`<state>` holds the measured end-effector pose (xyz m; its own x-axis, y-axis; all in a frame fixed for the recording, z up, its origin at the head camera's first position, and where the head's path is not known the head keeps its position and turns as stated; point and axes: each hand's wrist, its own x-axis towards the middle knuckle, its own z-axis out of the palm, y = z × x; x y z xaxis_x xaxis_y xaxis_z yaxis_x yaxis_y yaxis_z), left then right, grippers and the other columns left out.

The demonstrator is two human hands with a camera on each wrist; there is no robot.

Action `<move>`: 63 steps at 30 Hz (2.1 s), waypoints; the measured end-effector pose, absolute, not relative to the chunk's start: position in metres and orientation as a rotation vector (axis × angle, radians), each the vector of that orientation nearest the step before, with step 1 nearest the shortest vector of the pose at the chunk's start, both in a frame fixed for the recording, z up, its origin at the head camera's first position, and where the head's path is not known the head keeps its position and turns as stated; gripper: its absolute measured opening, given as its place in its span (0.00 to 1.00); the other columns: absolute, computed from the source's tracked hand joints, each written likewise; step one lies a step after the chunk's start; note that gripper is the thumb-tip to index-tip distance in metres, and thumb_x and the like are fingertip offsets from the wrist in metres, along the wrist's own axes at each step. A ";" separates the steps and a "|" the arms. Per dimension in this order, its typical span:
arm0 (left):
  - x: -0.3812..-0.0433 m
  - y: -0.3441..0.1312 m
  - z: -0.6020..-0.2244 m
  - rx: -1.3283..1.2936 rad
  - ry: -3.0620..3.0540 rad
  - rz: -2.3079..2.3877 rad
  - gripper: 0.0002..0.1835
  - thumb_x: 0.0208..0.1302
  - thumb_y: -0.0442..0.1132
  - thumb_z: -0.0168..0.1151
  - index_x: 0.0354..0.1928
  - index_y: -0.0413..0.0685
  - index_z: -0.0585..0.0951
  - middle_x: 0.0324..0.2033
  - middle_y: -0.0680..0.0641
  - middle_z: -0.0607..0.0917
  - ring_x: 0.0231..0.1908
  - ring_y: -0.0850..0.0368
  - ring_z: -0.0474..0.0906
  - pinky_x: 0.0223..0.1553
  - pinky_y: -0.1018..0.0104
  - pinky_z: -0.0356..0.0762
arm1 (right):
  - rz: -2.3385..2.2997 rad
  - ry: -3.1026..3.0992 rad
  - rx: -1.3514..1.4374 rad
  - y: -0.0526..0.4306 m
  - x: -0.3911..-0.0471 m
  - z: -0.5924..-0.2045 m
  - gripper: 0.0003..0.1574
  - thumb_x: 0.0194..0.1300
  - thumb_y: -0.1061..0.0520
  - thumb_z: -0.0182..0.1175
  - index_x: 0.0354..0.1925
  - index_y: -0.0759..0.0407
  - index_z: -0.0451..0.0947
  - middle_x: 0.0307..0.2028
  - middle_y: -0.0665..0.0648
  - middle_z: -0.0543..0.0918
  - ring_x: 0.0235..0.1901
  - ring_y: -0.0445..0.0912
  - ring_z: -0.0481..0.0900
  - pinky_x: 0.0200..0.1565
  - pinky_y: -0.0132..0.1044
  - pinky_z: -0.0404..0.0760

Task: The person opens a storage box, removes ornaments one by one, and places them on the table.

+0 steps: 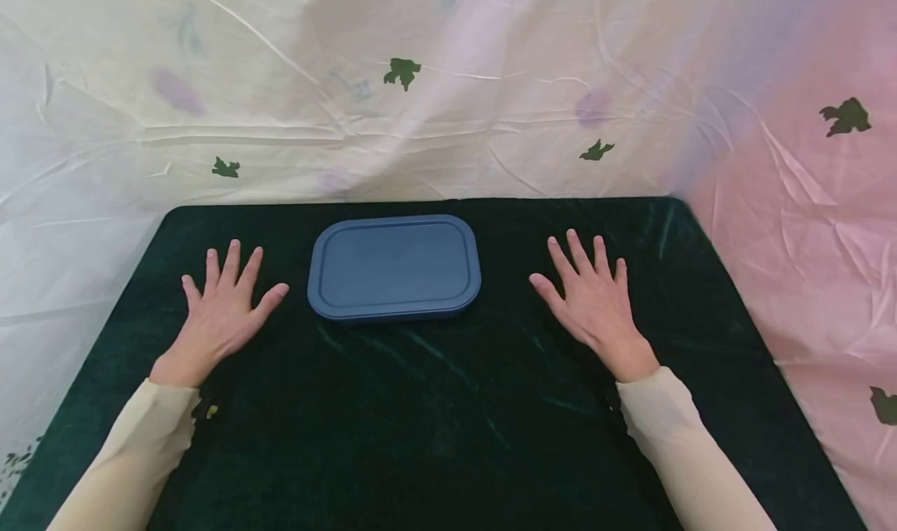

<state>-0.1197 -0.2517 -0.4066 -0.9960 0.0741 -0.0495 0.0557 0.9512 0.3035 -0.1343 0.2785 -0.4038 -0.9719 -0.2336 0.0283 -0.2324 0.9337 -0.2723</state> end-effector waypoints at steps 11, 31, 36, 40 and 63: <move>-0.114 -0.234 -0.395 0.140 2.930 0.818 0.47 0.77 0.71 0.35 0.84 0.47 0.44 0.82 0.40 0.35 0.80 0.34 0.27 0.69 0.21 0.30 | -0.526 3.087 -0.383 0.258 -0.133 -0.403 0.49 0.78 0.26 0.39 0.85 0.44 0.40 0.83 0.54 0.38 0.80 0.64 0.30 0.70 0.76 0.37; -0.120 -0.204 -0.383 0.058 2.687 1.357 0.39 0.80 0.62 0.45 0.83 0.52 0.54 0.81 0.41 0.56 0.78 0.39 0.53 0.73 0.37 0.57 | -0.756 2.951 -0.449 0.219 -0.141 -0.397 0.46 0.80 0.27 0.35 0.84 0.44 0.41 0.83 0.50 0.38 0.81 0.58 0.33 0.72 0.73 0.40; -0.123 -0.198 -0.389 0.031 2.659 1.463 0.35 0.81 0.57 0.48 0.81 0.50 0.59 0.77 0.41 0.64 0.74 0.42 0.63 0.72 0.39 0.62 | -0.879 2.877 -0.450 0.210 -0.143 -0.400 0.47 0.80 0.28 0.35 0.84 0.45 0.41 0.83 0.50 0.40 0.81 0.58 0.38 0.75 0.68 0.44; -0.126 -0.196 -0.391 -0.021 2.615 1.523 0.34 0.81 0.54 0.50 0.80 0.48 0.61 0.74 0.40 0.67 0.70 0.42 0.68 0.69 0.41 0.67 | -1.024 2.814 -0.444 0.203 -0.142 -0.402 0.46 0.81 0.29 0.38 0.84 0.49 0.44 0.83 0.54 0.46 0.81 0.56 0.44 0.77 0.61 0.48; -0.131 -0.193 -0.396 -0.114 2.551 1.549 0.29 0.79 0.45 0.56 0.76 0.43 0.68 0.57 0.39 0.76 0.48 0.49 0.74 0.41 0.69 0.75 | -1.395 2.638 -0.320 0.190 -0.154 -0.407 0.35 0.80 0.41 0.55 0.73 0.60 0.71 0.53 0.61 0.84 0.45 0.51 0.87 0.43 0.39 0.84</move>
